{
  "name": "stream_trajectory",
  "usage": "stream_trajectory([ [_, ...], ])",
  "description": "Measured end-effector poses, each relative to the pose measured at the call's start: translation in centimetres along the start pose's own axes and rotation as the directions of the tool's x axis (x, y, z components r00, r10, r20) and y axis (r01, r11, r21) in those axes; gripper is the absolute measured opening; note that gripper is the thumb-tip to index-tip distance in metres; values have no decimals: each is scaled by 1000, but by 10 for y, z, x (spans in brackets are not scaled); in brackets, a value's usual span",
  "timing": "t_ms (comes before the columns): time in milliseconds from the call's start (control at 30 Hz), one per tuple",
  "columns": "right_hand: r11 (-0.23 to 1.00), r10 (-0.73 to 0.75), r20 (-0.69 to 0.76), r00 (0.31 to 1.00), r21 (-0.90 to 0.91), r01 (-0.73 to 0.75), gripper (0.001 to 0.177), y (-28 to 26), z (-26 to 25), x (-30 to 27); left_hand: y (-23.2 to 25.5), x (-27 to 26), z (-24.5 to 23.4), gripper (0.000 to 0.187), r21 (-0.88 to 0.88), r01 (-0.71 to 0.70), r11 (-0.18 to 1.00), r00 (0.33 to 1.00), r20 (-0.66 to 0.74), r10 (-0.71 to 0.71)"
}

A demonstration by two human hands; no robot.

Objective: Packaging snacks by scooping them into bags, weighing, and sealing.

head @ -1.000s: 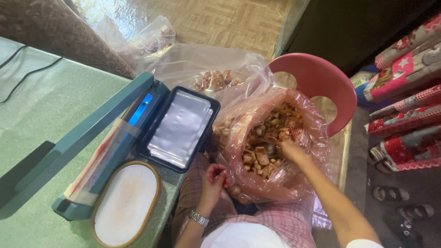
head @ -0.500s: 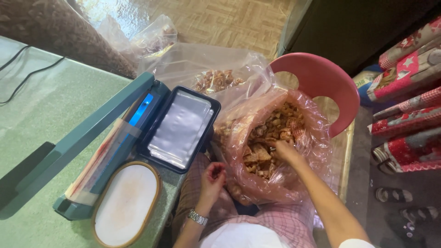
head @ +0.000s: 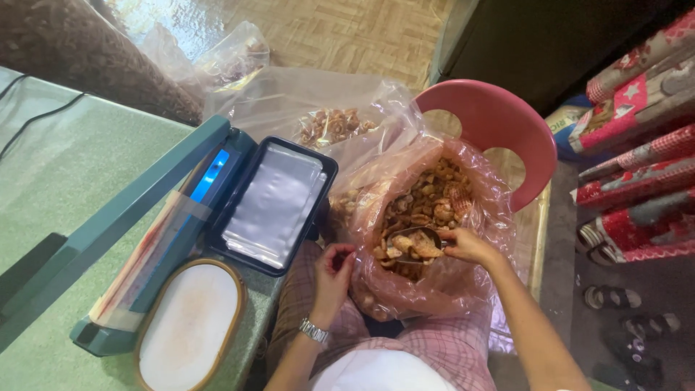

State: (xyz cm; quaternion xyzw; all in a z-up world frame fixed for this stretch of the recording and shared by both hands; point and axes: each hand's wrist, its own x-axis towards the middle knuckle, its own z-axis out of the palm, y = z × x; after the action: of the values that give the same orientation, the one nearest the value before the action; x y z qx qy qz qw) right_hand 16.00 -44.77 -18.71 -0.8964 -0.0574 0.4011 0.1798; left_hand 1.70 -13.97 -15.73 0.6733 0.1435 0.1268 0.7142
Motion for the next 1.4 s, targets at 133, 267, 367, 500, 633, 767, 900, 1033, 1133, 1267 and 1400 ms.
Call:
stream_trajectory([
  [133, 883, -275, -175, 946, 344, 320, 43, 34, 10, 2, 7, 15, 15, 12, 19, -94, 995, 994, 56, 93],
  [267, 741, -331, -179, 926, 558, 373, 46, 31, 15, -23, 3, 31, 40, 15, 86, -144, 986, 982, 139, 132],
  [367, 734, -381, -240, 893, 509, 450, 35, 42, 8, -29, -43, 42, 65, 14, 202, -154, 967, 976, 181, 118],
  [500, 755, -332, -298, 895, 485, 442, 52, 15, -34, -71, -24, 52, 76, 13, 344, -191, 919, 972, 195, 129],
  [633, 931, -313, -368, 875, 66, 360, 41, -28, -66, -116, -15, 56, 90, 13, 342, -288, 895, 955, 173, 241],
  [767, 915, -398, -381, 834, -224, 335, 22, -54, -80, -123, -6, 56, 101, 9, 356, -354, 865, 932, 212, 294],
  [900, 893, -405, -354, 843, -350, 282, 16, -69, -77, -128, -7, 58, 106, 8, 387, -393, 834, 915, 254, 314],
  [1033, 800, -330, -359, 873, -597, 57, 14, -58, -69, -102, -13, 60, 111, 10, 377, -376, 847, 913, 304, 271],
  [1133, 721, -316, -343, 885, -693, -11, 9, -70, -71, -106, -17, 57, 115, 10, 387, -332, 860, 930, 289, 229],
  [1267, 622, -336, -370, 866, -777, -90, 12, -69, -68, -89, -23, 59, 122, 8, 390, -328, 861, 937, 252, 243],
  [1400, 634, -309, -312, 898, -772, -51, 13, -68, -63, -66, -33, 58, 127, 9, 362, -310, 879, 942, 244, 232],
])
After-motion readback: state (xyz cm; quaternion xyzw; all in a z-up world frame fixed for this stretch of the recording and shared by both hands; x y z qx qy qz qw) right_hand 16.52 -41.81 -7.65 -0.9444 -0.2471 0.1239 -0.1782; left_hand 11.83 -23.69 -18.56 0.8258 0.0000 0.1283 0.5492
